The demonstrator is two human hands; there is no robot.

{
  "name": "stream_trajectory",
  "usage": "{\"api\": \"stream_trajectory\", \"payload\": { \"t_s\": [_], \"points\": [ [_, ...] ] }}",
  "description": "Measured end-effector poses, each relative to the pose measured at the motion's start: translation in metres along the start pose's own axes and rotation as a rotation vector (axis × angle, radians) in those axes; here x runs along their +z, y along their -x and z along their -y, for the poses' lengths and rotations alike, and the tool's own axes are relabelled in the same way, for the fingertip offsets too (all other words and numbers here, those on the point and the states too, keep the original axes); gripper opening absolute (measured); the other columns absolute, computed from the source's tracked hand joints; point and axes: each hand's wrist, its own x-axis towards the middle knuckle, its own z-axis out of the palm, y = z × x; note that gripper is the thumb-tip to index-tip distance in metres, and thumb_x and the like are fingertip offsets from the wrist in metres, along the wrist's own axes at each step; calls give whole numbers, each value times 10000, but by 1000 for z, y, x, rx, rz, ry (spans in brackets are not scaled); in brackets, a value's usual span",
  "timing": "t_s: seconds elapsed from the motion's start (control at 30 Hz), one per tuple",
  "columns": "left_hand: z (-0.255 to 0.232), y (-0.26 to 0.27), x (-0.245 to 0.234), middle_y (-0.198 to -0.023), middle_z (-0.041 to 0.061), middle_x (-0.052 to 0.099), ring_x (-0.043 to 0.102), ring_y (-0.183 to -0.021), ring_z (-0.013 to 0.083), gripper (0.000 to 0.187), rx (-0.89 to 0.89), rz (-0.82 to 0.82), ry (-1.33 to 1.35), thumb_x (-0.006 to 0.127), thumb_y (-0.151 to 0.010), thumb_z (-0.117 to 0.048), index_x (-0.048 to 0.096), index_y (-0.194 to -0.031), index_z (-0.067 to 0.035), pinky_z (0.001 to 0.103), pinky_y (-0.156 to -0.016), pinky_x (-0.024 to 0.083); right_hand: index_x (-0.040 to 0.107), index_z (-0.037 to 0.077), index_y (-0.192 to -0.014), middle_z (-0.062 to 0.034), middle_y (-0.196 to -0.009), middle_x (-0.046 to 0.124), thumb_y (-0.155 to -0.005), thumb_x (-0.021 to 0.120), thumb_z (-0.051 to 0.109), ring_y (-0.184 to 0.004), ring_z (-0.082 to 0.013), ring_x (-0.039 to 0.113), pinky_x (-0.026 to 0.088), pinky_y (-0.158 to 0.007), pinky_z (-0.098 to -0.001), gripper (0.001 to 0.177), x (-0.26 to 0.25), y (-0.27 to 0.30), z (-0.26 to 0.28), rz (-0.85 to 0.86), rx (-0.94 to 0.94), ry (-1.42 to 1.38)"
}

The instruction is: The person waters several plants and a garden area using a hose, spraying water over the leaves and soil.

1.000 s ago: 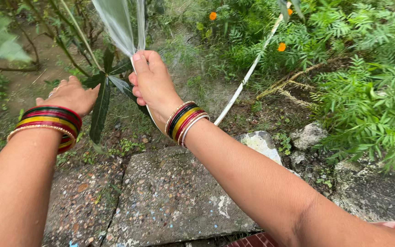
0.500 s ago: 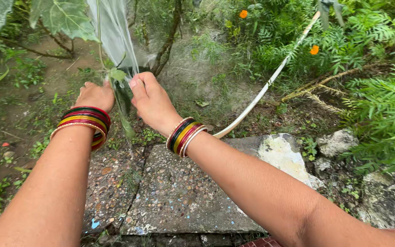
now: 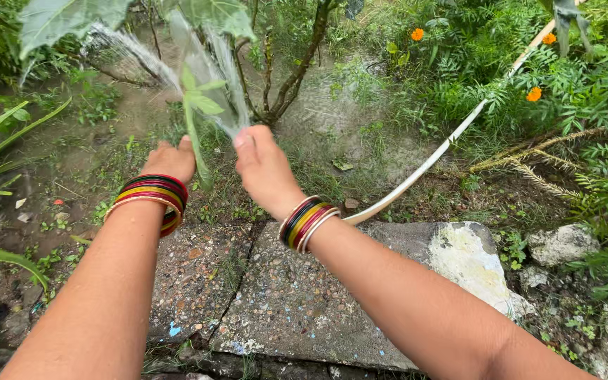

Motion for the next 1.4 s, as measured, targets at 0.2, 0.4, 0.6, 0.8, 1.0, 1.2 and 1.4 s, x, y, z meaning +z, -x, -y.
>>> {"api": "stream_trajectory", "payload": {
  "t_s": [0.2,0.4,0.6,0.8,1.0,1.2,1.4],
  "points": [
    [-23,15,0,-1548,301,402,408,-1432,454,756,85,13,-29,293,-1036,-556,376,-1522,18,540,-1188,317,507,140,-1199,4,-752,532,-1045,465,342,-537,-86,471,386,-418,-264,258,-47,-21,14,-97,238,-280],
    [-29,27,-2,-1551,290,418,402,-1449,432,795,93,63,-24,293,-1031,-593,386,-1522,25,532,-1208,298,514,115,-1176,10,-739,511,-1059,471,324,-521,-80,434,356,-412,-259,244,-60,-33,7,-138,242,-324],
    [-29,41,-4,-1568,216,428,393,-1476,377,909,219,277,-232,452,-902,-717,383,-1555,-88,512,-1227,266,519,95,-1183,-73,-755,646,-1078,460,352,-612,-191,637,523,-547,-378,284,-13,-15,-11,-82,18,11],
    [26,10,21,-1483,191,545,508,-1404,336,741,399,437,-272,572,-871,-588,582,-1417,-88,443,-1163,389,488,97,-1226,-187,-833,711,-1081,439,336,-755,-365,721,559,-687,-489,283,36,30,11,65,-122,126],
    [149,-43,17,-1360,241,674,673,-1250,365,725,18,370,-571,674,-893,-605,701,-1312,-14,467,-1099,496,438,84,-1225,-204,-753,679,-1063,440,303,-678,-404,692,520,-602,-534,273,67,75,33,328,-93,156],
    [204,-36,20,-1526,193,518,505,-1419,362,729,-67,383,-727,537,-960,-642,622,-1413,-77,500,-1207,355,437,86,-1190,-205,-745,679,-1058,450,296,-672,-411,685,514,-597,-542,249,84,97,1,437,-11,240],
    [172,-47,36,-1499,226,547,530,-1400,386,737,117,238,-496,483,-971,-603,512,-1484,-75,499,-1189,384,468,77,-1191,-217,-797,688,-1071,426,287,-726,-405,692,528,-674,-526,245,73,70,-46,288,91,258]
  ]
}}
